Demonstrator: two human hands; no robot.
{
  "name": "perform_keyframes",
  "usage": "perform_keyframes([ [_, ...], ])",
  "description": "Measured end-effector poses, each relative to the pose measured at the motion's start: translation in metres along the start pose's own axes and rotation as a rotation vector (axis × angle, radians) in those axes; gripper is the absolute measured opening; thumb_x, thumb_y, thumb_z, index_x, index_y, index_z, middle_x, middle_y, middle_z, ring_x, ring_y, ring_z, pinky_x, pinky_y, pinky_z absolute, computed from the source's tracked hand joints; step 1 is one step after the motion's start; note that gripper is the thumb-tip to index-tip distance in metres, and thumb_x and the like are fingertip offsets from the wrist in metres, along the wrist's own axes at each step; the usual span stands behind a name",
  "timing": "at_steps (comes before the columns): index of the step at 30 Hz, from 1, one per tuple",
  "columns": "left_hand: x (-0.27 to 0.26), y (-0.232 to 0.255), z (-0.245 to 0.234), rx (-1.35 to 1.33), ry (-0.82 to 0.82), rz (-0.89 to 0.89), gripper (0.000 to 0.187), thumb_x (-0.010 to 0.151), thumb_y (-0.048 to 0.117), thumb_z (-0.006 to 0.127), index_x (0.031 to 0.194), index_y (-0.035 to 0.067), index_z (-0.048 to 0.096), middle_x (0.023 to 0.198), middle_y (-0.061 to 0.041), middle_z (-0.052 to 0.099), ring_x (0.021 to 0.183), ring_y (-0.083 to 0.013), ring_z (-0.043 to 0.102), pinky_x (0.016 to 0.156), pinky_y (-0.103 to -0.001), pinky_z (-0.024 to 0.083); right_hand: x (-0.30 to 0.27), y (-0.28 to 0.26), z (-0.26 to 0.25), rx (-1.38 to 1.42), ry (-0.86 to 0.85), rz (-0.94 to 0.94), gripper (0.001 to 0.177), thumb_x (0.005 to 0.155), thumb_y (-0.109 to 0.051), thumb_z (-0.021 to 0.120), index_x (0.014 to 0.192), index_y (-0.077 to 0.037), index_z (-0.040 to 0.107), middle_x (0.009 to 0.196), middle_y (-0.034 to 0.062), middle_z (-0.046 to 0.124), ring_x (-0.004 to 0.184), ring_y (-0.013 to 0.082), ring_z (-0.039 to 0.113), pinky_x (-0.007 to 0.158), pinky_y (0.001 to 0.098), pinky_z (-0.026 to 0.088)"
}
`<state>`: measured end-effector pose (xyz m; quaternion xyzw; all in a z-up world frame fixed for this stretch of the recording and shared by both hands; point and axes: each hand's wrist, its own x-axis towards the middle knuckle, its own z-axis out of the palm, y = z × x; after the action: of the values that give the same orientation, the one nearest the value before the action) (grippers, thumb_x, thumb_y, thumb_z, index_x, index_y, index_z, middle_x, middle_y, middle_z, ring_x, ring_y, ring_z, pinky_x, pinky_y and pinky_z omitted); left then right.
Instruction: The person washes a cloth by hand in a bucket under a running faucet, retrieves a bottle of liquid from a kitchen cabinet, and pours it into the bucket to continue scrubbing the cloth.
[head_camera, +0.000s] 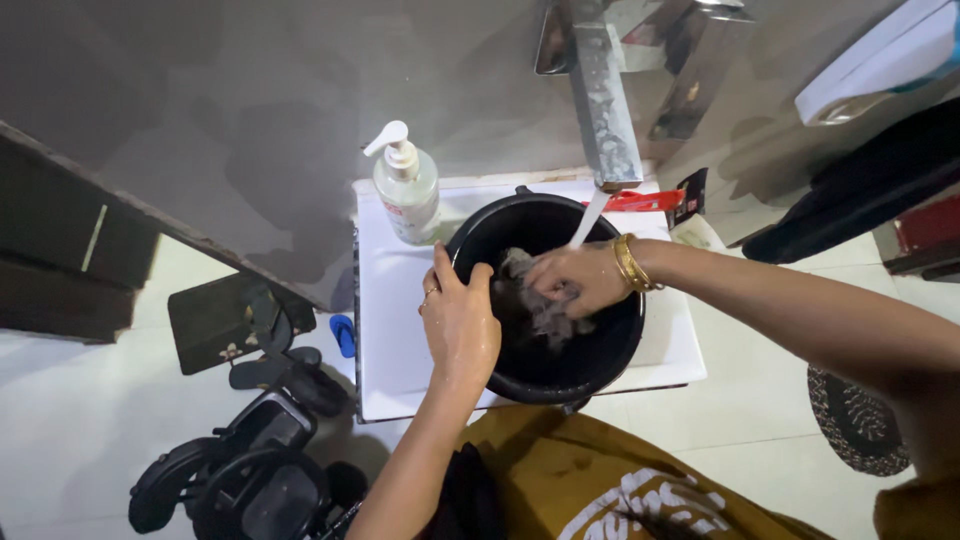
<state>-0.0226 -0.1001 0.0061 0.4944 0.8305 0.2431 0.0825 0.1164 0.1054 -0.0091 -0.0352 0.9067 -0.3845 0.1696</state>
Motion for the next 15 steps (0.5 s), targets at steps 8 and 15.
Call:
perform_keyframes([
  [8,0.005,0.003,-0.007,-0.005,0.012,0.007,0.048,0.067,-0.005,0.075,0.112,0.011,0.070,0.149,-0.033,0.034,0.130,-0.0510,0.047,0.092,-0.059,0.050,0.091,0.069,0.096,-0.163,-0.006,0.610,0.062,0.082,-0.022,0.066,0.141,-0.012,0.047,0.146,0.0196,0.048,0.137,0.0381,0.046,0.113,0.0470,0.040],
  [15,0.015,-0.001,-0.007,-0.042,0.003,0.008,0.047,0.068,-0.005,0.071,0.113,0.007,0.070,0.150,-0.034,0.034,0.130,-0.0522,0.046,0.092,-0.061,0.049,0.135,0.086,0.178,-0.357,0.066,0.452,0.052,0.095,-0.024,0.057,0.143,-0.006,0.049,0.147,0.0206,0.048,0.138,0.0385,0.045,0.112,0.0510,0.037],
])
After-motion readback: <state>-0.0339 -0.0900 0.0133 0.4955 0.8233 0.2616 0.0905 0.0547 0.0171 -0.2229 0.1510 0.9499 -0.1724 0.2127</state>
